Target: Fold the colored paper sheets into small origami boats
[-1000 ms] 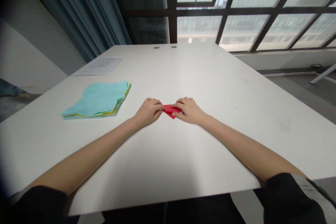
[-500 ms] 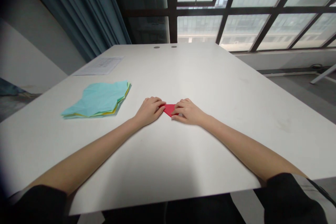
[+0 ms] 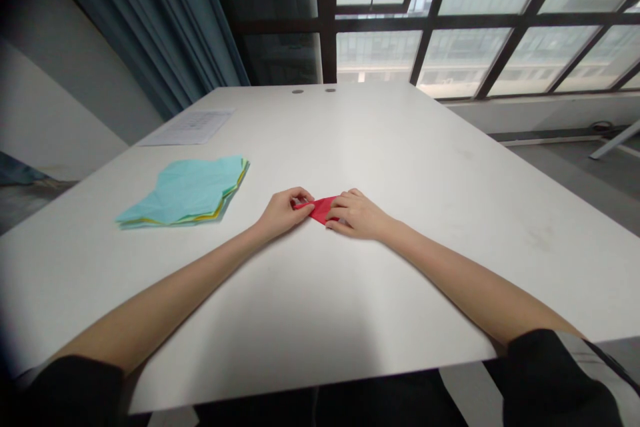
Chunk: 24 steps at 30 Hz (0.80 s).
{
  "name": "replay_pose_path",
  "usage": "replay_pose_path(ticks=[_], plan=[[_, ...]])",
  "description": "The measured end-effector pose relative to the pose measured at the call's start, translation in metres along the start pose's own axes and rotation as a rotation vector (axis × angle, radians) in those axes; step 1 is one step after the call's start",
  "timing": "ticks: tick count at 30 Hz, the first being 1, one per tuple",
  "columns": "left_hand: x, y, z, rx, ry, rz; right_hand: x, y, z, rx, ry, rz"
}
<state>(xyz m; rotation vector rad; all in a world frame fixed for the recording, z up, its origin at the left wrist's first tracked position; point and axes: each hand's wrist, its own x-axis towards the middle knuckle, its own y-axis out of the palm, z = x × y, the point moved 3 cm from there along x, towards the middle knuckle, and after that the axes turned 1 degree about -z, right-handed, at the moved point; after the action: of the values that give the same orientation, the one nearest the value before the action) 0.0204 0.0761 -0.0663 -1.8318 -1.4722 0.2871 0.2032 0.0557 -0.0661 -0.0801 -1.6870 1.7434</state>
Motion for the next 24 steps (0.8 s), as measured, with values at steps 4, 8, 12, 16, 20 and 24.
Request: replay_pose_path(ticks=[4,8,12,16,20,24], plan=[[-0.001,0.005,0.0,-0.315,-0.088,0.003,0.0,0.0,0.001,-0.01,-0.013,-0.012],[-0.001,0.01,-0.002,-0.648,-0.169,0.054,0.0,0.0,0.001,-0.042,-0.035,-0.043],[-0.002,0.011,-0.007,-0.83,-0.216,0.061,0.001,0.0,0.001,-0.08,-0.01,-0.047],[-0.002,0.011,-0.009,-0.896,-0.227,0.019,0.004,-0.003,0.005,0.01,0.077,-0.117],[-0.002,0.008,-0.012,-0.897,-0.177,-0.038,0.007,-0.005,0.009,0.237,0.266,-0.245],[-0.004,0.006,-0.016,-0.799,-0.069,-0.036,0.009,0.002,0.005,0.606,0.601,-0.296]])
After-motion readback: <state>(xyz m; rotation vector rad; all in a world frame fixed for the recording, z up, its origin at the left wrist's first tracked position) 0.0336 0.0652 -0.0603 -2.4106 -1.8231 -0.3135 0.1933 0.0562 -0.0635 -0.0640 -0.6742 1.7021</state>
